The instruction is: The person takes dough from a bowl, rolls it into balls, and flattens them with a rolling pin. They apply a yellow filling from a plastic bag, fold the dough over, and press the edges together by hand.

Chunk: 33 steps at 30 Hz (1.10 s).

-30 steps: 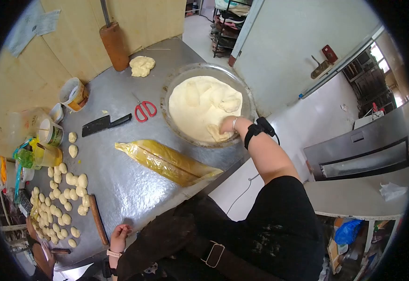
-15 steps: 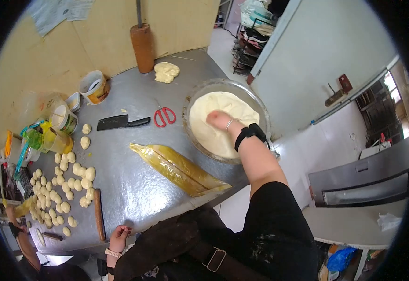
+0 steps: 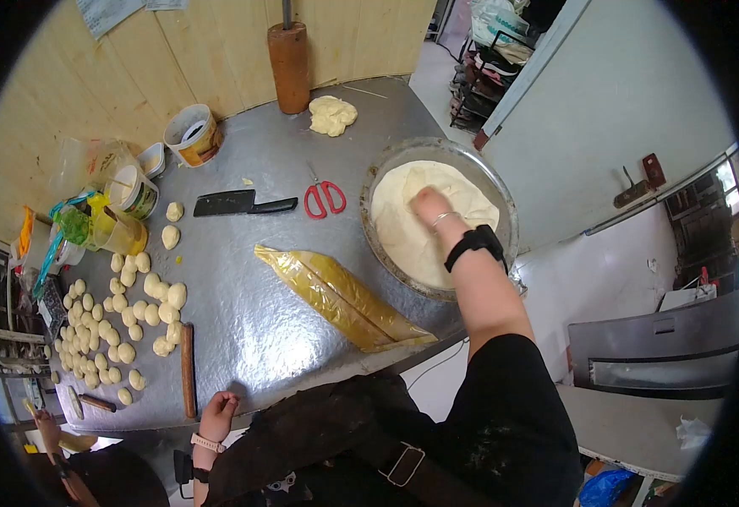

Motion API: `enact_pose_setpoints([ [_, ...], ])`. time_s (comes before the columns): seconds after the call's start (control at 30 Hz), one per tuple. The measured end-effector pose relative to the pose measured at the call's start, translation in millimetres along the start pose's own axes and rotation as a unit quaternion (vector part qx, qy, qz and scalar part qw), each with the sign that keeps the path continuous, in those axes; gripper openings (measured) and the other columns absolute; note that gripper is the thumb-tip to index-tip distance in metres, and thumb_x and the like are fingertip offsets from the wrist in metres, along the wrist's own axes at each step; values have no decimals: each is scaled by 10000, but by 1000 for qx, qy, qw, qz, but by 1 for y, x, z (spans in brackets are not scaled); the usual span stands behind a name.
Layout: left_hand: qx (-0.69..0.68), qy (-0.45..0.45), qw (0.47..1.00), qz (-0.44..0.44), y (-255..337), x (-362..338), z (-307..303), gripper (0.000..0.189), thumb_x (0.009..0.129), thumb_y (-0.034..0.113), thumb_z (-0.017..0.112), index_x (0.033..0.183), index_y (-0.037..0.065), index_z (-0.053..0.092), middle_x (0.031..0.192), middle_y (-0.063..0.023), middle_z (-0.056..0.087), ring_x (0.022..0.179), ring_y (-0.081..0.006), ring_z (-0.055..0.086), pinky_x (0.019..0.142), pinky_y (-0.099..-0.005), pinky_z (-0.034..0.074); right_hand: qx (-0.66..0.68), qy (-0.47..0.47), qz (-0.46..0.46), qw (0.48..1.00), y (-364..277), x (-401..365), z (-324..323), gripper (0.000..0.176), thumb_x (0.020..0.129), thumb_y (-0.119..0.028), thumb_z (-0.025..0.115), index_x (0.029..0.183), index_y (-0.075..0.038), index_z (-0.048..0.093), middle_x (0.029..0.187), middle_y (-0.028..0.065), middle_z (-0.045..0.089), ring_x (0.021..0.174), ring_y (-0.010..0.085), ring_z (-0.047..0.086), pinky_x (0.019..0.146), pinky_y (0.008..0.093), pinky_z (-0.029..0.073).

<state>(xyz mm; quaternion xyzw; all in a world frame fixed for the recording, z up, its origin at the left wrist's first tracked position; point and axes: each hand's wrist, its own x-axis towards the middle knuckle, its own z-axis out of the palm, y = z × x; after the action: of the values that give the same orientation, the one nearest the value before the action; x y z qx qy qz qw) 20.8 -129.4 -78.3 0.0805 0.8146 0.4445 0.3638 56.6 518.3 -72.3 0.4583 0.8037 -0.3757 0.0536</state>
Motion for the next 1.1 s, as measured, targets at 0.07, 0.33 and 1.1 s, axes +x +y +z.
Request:
enact_pose_setpoints([
  [0.07, 3, -6, 1000, -6, 7, 6, 2, 120, 943, 130, 572, 992, 24, 601, 816, -6, 605, 748, -88, 555, 680, -240, 454, -41, 1, -108, 993, -2, -12, 36, 462, 800, -190, 569, 1216, 9, 554, 1157, 191, 609, 1027, 274, 601, 884, 367, 471],
  [0.33, 41, -16, 999, -9, 15, 2, -2, 112, 944, 135, 577, 990, 35, 597, 830, 3, 600, 769, -80, 555, 694, -234, 455, 104, -276, -38, 955, 9, -45, -13, 617, 701, -96, 611, 1306, -57, 495, 1119, 51, 569, 1041, 166, 523, 903, 288, 421],
  [1.1, 41, -47, 998, -32, 8, 20, -4, 146, 945, 143, 579, 1016, 20, 611, 889, -30, 645, 824, -106, 594, 767, -240, 466, 273, -198, 19, 941, 58, -81, 2, 734, 717, -174, 804, 1339, -13, 448, 1222, 132, 593, 1145, 205, 545, 935, 321, 452],
])
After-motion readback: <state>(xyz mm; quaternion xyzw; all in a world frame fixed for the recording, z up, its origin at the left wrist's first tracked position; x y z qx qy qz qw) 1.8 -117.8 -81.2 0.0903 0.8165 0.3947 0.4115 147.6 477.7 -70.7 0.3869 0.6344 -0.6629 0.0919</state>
